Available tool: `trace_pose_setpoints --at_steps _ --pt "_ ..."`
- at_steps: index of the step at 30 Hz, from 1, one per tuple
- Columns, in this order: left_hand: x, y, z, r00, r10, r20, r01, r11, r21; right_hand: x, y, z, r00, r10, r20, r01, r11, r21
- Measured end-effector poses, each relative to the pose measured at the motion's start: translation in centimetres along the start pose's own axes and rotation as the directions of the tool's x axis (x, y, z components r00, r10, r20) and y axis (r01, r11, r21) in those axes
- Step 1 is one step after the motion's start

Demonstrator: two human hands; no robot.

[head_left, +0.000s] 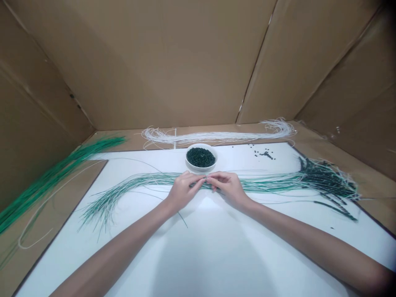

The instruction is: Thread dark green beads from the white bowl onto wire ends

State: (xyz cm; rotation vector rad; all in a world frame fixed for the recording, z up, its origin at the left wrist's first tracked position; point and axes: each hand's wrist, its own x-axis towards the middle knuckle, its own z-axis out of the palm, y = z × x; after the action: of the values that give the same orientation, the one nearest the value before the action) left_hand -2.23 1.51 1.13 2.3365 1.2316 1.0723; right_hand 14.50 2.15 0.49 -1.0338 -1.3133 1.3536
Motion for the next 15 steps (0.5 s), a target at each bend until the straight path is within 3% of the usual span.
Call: trace_pose_setpoints --at_steps 15 --pt "-0.19 0.09 0.14 0.995 -0.097 -0.030 0.098 0.995 0.026 -0.10 -0.32 0.13 0.999 -0.001 -0.033 0.000 1.000 -0.025"
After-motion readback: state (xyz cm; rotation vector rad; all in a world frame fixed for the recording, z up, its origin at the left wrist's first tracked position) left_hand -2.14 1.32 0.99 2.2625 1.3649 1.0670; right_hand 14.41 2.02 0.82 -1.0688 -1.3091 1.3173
